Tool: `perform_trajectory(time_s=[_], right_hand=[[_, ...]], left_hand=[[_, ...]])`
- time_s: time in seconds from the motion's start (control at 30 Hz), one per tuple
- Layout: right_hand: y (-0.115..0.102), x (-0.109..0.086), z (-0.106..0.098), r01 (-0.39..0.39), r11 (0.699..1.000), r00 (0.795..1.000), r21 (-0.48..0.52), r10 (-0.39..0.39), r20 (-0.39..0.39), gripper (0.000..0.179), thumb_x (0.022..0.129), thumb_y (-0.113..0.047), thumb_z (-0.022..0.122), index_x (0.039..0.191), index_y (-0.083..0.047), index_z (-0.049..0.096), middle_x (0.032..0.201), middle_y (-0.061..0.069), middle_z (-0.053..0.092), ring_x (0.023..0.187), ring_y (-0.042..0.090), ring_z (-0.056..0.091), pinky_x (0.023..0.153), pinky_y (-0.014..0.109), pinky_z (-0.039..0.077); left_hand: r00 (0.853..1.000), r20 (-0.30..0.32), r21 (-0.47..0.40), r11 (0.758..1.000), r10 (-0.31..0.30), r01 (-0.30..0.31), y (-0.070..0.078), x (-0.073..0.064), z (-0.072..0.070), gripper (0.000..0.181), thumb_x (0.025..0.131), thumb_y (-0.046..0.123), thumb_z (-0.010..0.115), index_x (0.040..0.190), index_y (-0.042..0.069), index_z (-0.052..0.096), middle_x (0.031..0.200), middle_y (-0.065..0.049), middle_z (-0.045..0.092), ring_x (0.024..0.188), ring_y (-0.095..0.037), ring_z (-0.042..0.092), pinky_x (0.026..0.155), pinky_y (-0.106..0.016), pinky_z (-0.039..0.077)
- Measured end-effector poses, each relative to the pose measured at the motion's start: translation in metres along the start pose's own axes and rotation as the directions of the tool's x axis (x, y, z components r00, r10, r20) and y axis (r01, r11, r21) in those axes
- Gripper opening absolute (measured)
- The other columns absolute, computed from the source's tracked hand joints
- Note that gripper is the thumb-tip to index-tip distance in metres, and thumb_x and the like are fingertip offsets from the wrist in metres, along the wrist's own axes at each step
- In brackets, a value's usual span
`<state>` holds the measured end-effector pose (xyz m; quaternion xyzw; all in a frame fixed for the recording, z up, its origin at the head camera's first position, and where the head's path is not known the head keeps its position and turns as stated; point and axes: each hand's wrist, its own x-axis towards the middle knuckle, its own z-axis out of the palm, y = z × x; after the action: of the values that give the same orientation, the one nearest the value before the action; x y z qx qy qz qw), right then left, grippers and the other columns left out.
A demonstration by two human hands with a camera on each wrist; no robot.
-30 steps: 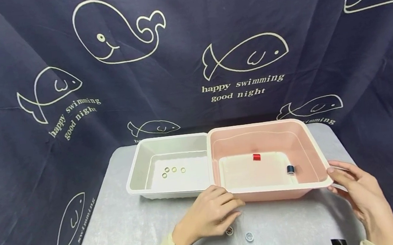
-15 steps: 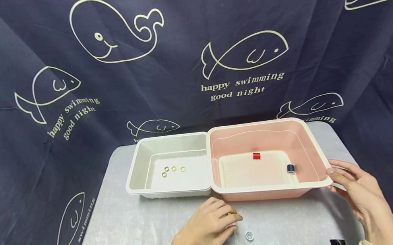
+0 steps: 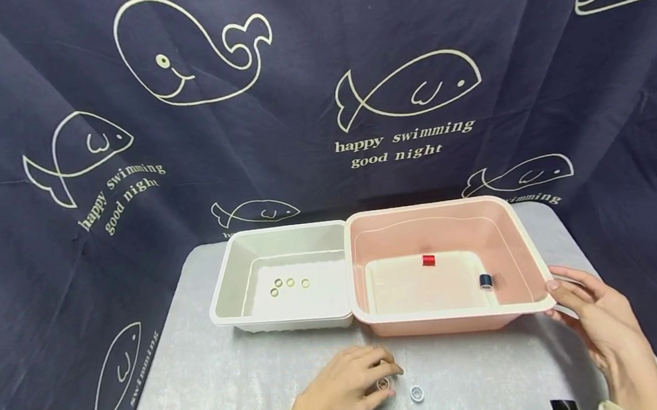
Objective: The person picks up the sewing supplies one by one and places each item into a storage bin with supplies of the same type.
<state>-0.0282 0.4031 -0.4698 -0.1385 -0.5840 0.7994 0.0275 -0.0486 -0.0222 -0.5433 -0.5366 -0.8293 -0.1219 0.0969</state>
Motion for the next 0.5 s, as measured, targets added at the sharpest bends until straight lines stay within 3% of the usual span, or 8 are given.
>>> perform_trajectory(time_s=[0.23,0.5], right_hand=[[0.002,0.001,-0.002,0.003,1.000,1.000,0.024,-0.004,0.015,0.040,0.102,0.008,0.056,0.110,-0.025,0.078,0.095,-0.008,0.078,0.080,0.007,0.073,0.062,0.025,0.061],[0.002,0.000,-0.001,0.010,0.999,1.000,0.049,-0.011,0.018,0.040,0.102,0.009,0.055,0.110,-0.023,0.078,0.096,-0.007,0.079,0.080,0.008,0.074,0.062,0.025,0.061]], left_hand=[[0.992,0.100,-0.035,0.997,-0.071,0.075,-0.001,-0.011,0.020,0.061,0.090,0.056,0.073,0.145,0.031,0.057,0.128,0.014,0.059,0.110,0.001,0.062,0.097,-0.015,0.052],[0.982,0.161,-0.047,0.993,-0.102,0.111,-0.001,-0.018,0.031,0.058,0.090,0.056,0.075,0.142,0.034,0.059,0.125,0.016,0.061,0.109,0.003,0.064,0.093,-0.013,0.053]])
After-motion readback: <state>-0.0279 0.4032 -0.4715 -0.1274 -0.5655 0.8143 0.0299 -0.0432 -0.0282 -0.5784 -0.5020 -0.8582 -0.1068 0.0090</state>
